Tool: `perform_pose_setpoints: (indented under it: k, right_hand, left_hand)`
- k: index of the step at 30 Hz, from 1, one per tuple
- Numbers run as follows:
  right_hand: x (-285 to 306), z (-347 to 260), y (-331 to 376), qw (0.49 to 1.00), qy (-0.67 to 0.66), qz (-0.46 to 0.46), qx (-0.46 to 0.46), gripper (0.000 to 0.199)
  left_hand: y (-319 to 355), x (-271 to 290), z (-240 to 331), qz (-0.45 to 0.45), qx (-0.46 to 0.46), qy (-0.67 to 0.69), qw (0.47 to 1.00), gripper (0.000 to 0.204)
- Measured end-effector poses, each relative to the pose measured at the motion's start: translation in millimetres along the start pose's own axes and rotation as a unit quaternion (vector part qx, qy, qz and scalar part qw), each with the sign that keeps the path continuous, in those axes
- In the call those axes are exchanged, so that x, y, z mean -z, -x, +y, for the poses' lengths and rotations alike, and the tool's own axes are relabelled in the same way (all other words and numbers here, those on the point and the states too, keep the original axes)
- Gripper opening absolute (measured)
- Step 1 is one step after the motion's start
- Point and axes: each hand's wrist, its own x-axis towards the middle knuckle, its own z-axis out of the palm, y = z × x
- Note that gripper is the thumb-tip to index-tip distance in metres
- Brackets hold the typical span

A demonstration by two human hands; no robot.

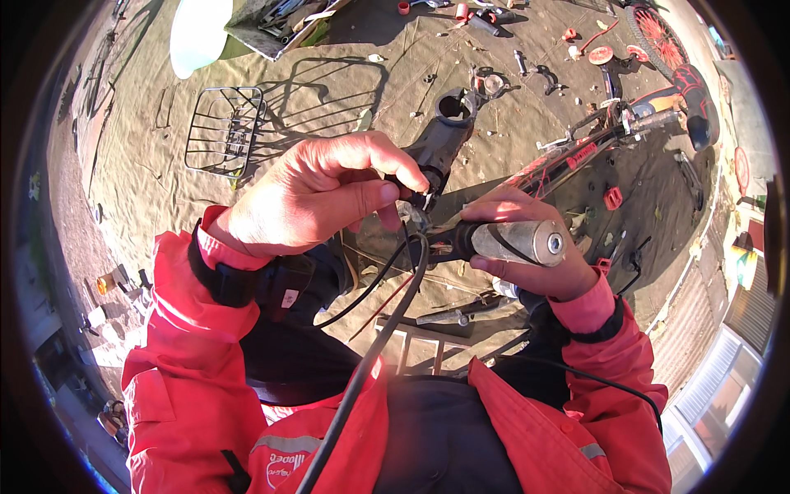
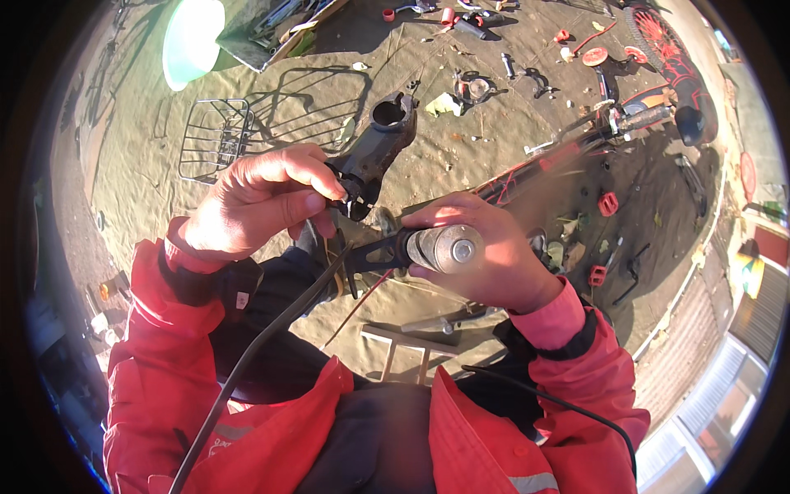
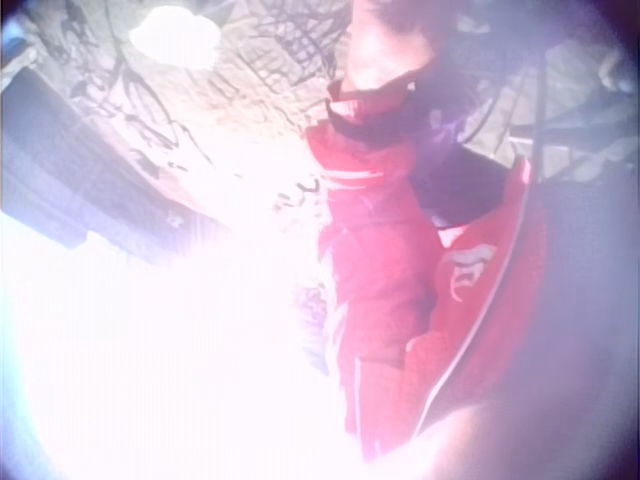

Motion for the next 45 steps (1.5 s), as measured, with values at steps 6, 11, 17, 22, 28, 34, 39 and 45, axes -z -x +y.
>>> perform_pose_setpoints:
  k: [6,11,17,22,28,34,39,45]
  right_hand:
    - [3,4,-5,0.996,0.022,0.009,0.080,0.075]
    - [3,0,-2,1.000,0.004,0.022,0.015,0.049]
    - [9,-7,-3,0.999,0.030,-0.013,0.001,0.058]
    - [9,-10,-6,0.999,0.032,-0.009,-0.019,0.049]
    - [9,-12,-7,0.999,0.031,-0.016,-0.031,0.048]
    - [7,-8,-6,0.998,-0.013,-0.013,-0.060,0.039]
    - [12,-6,-6,0.997,-0.038,-0.033,-0.059,0.052]
    - [8,-6,-5,1.000,-0.007,-0.006,-0.025,0.039]
  left_hand:
    - [6,-2,6,-0.024,-0.050,-0.155,0.986,0.056]
    - [0,-11,2,-0.014,-0.093,-0.190,0.977,0.064]
    - [-7,-22,-6,0.010,-0.116,-0.200,0.973,0.058]
    - [-10,-19,-13,0.029,-0.150,-0.213,0.965,0.060]
    - [-13,-16,-18,0.045,-0.169,-0.239,0.955,0.062]
    - [-11,-8,-20,0.064,-0.140,-0.214,0.965,0.056]
    - [-3,1,-20,0.102,-0.119,-0.139,0.978,0.051]
    - [16,5,-17,0.102,-0.100,-0.126,0.982,0.051]
